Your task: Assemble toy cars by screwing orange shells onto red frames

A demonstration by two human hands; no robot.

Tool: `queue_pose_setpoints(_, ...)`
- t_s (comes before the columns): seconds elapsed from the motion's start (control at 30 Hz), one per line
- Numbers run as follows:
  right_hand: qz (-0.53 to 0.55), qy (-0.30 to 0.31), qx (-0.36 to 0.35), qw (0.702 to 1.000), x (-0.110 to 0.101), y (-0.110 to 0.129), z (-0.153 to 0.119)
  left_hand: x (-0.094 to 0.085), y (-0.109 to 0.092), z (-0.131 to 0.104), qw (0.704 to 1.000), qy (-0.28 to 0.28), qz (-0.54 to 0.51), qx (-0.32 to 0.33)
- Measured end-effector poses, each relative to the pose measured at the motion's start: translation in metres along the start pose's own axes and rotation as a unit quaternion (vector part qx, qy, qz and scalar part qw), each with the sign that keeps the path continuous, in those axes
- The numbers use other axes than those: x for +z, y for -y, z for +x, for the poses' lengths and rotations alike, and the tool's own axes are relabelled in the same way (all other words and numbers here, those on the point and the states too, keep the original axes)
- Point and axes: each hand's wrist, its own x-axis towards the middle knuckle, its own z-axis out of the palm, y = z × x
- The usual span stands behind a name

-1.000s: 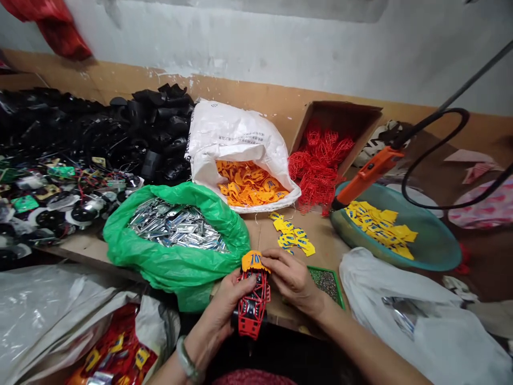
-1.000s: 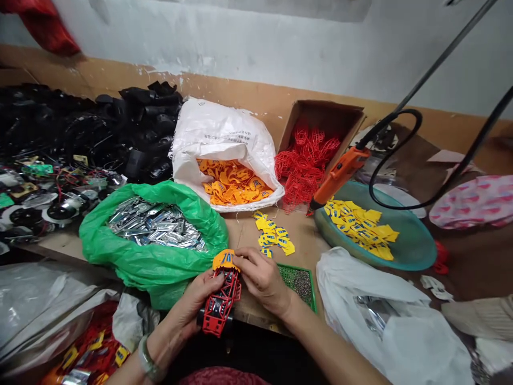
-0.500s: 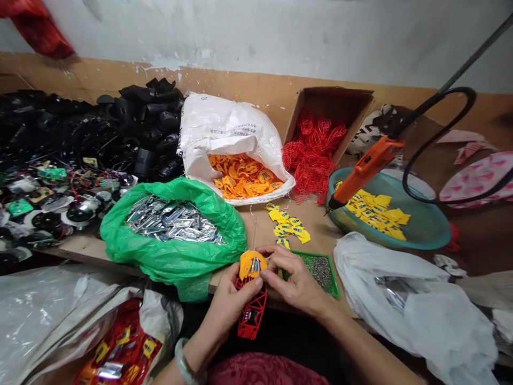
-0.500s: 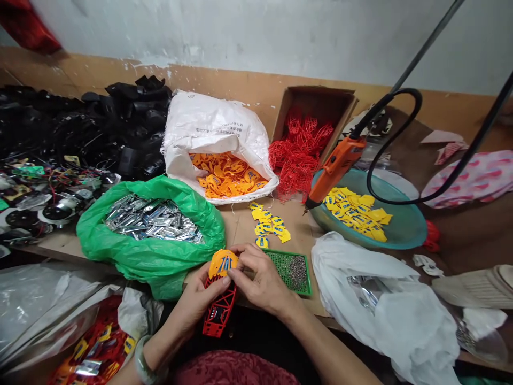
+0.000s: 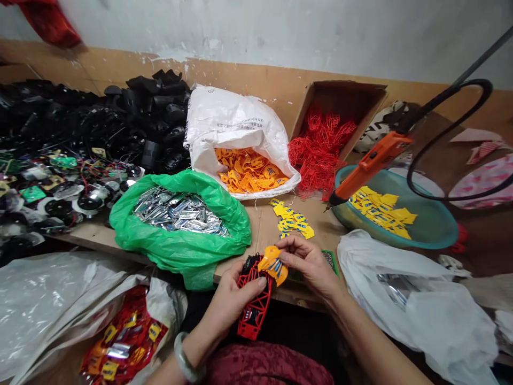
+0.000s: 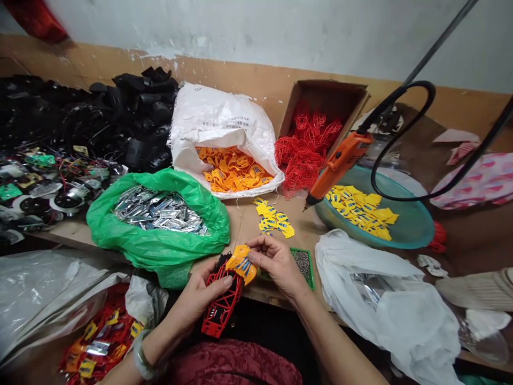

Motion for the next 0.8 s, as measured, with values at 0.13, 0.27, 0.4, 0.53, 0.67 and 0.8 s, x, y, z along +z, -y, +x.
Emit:
queue_pose_setpoints(0.13, 0.003, 0.015, 0.022, 1.0, 0.002, -0.0016, -0.0045, 0.0019, 0.0024, -0.0002, 1.0, 0.005, 0.007, 0.005)
queue_pose_setpoints(0.27, -0.015, 0.015, 0.028, 0.999, 0.0059, -0.0048, -0.0056, 0.0038, 0.0035, 0.0002, 1.0, 0.011, 0.003, -0.005)
queue_pose_setpoints(0.4, -0.051, 0.024, 0.02, 0.998, 0.0075, -0.0065, -0.005, 0.0034, 0.0042, 0.0017, 1.0, 0.007, 0.024, -0.002)
queue_pose_setpoints(0.53, -0.087, 0.025, 0.001, 0.996, 0.009, -0.0059, -0.0057, 0.0027, 0.0069, 0.0033, 1.0, 0.004, 0.022, -0.005)
queue_pose_setpoints(0.67, -0.121, 0.034, -0.03, 0.992, 0.0083, -0.0052, -0.0062, 0.0022, 0.008, 0.002, 0.999, 0.023, -0.02, -0.036)
queue_pose_setpoints(0.8, -0.118, 0.053, -0.059, 0.99, 0.003, -0.008, -0.0058, -0.004, 0.0066, -0.002, 0.991, 0.035, -0.076, -0.104)
